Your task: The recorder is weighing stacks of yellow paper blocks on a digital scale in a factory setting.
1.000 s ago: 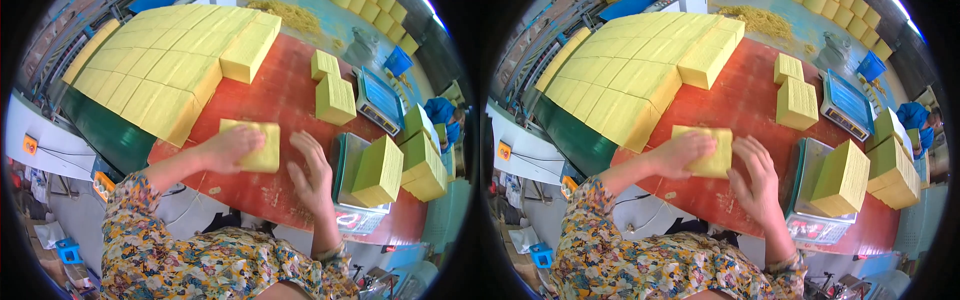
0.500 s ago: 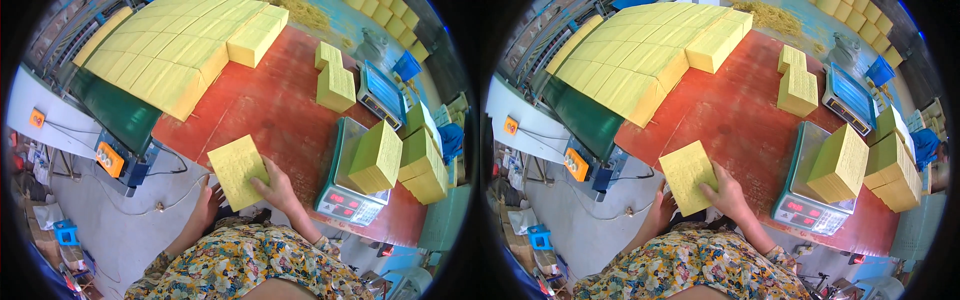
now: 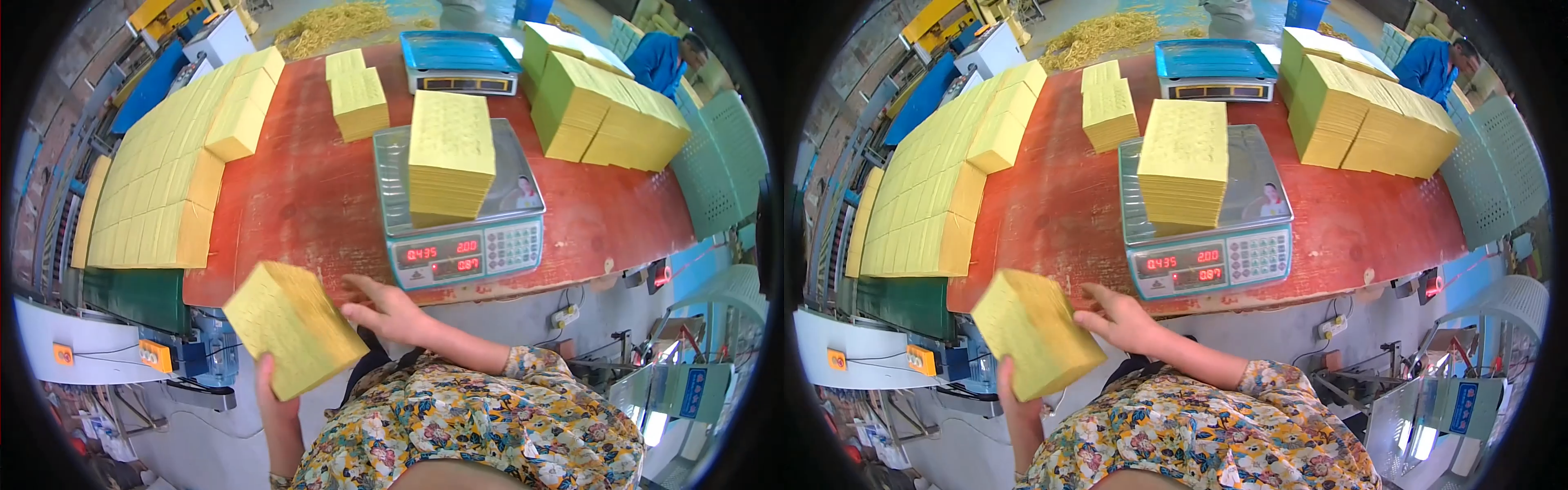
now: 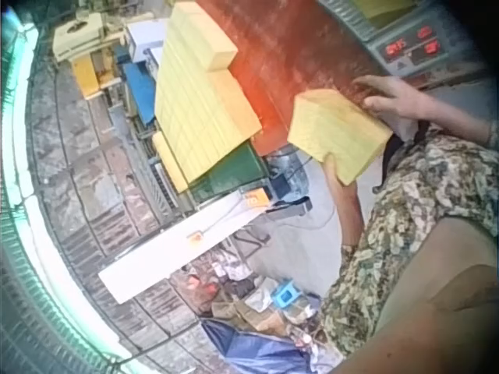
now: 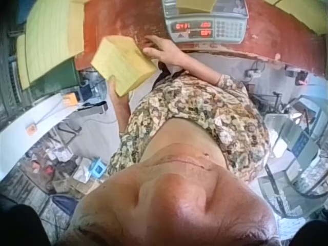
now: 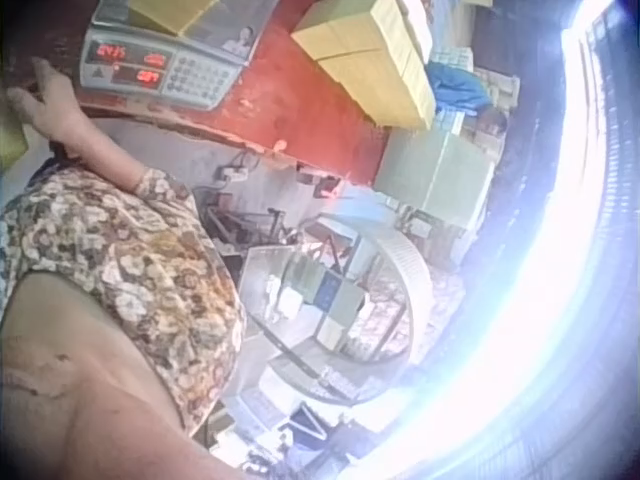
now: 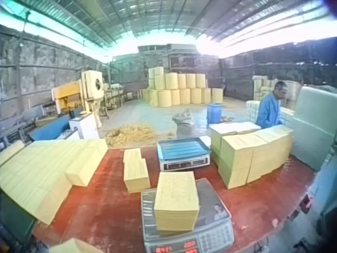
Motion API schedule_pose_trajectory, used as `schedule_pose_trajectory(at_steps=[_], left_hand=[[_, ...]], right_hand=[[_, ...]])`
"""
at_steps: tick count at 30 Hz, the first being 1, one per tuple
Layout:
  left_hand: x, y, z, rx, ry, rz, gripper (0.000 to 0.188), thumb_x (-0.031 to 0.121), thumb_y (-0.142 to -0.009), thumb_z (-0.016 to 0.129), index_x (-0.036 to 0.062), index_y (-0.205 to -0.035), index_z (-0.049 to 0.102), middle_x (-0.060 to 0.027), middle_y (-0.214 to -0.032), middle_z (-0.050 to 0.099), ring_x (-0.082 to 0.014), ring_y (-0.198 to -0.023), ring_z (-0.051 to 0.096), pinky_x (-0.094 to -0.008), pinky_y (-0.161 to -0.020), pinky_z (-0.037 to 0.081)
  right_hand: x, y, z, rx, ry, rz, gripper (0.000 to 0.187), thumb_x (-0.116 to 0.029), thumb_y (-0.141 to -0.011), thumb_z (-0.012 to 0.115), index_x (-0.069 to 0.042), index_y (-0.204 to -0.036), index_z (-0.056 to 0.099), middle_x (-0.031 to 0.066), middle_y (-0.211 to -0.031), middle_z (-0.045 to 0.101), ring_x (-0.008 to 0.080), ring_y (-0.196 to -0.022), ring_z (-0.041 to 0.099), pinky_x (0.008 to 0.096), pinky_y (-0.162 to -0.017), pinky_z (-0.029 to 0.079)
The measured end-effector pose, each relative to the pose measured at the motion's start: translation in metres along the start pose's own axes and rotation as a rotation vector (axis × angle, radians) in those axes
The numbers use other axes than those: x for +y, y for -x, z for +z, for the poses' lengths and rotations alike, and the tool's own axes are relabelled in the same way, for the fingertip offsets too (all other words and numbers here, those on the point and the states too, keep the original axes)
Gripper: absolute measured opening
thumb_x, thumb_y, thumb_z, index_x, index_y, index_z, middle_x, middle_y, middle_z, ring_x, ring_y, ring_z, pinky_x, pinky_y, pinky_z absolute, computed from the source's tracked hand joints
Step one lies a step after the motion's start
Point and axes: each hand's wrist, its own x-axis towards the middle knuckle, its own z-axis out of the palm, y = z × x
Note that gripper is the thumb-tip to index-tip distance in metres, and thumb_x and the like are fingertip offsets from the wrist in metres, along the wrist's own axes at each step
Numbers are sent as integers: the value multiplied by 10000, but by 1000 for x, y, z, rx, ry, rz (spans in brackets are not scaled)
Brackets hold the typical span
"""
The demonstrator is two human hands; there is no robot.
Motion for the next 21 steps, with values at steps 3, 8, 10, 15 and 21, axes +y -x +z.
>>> schedule_pose_trajectory(at_steps=[3, 8, 10, 15, 21], left_hand=[[29, -19, 13, -205, -27, 93, 514, 312, -974, 450, -6, -1377, 435, -151, -1308, 545, -241, -1229, 528, -383, -1011, 454], [58, -98, 145, -536, -601, 599, 550, 200, -878, 671, -32, -1334, 469, -171, -1337, 533, -243, -1209, 537, -382, -1023, 445], [68, -121, 227, -700, -277, 333, 562, 259, -859, 707, -18, -1306, 507, -158, -1314, 554, -262, -1217, 537, -395, -1003, 456], [69, -185, 317, -690, -259, -102, 575, 377, -806, 751, 75, -1259, 566, -94, -1242, 590, -256, -1155, 556, -434, -966, 451], [42, -225, 333, -683, -402, -181, 638, 522, -746, 748, 128, -1225, 596, -91, -1176, 597, -239, -1131, 529, -491, -963, 404]], right_hand=[[-20, 17, -36, 106, 45, -201, 766, -495, -947, 568, 97, -1395, 381, 274, -1226, 601, 272, -1112, 624, 369, -885, 521], [-131, 18, -115, 332, -100, -199, 691, -485, -918, 615, 72, -1312, 500, 89, -1027, 657, 132, -817, 600, 291, -689, 503], [-140, 6, -170, 450, -100, -222, 568, -449, -932, 597, 42, -1218, 590, 102, -998, 660, 159, -799, 623, 292, -648, 510], [-137, -16, -239, 534, -233, -88, 352, -350, -958, 564, -37, -1088, 657, 40, -893, 673, 128, -717, 624, 269, -652, 507], [-117, -27, -258, 606, -251, -17, 304, -329, -960, 560, -64, -1050, 677, 26, -873, 692, 114, -713, 637, 257, -647, 504]])
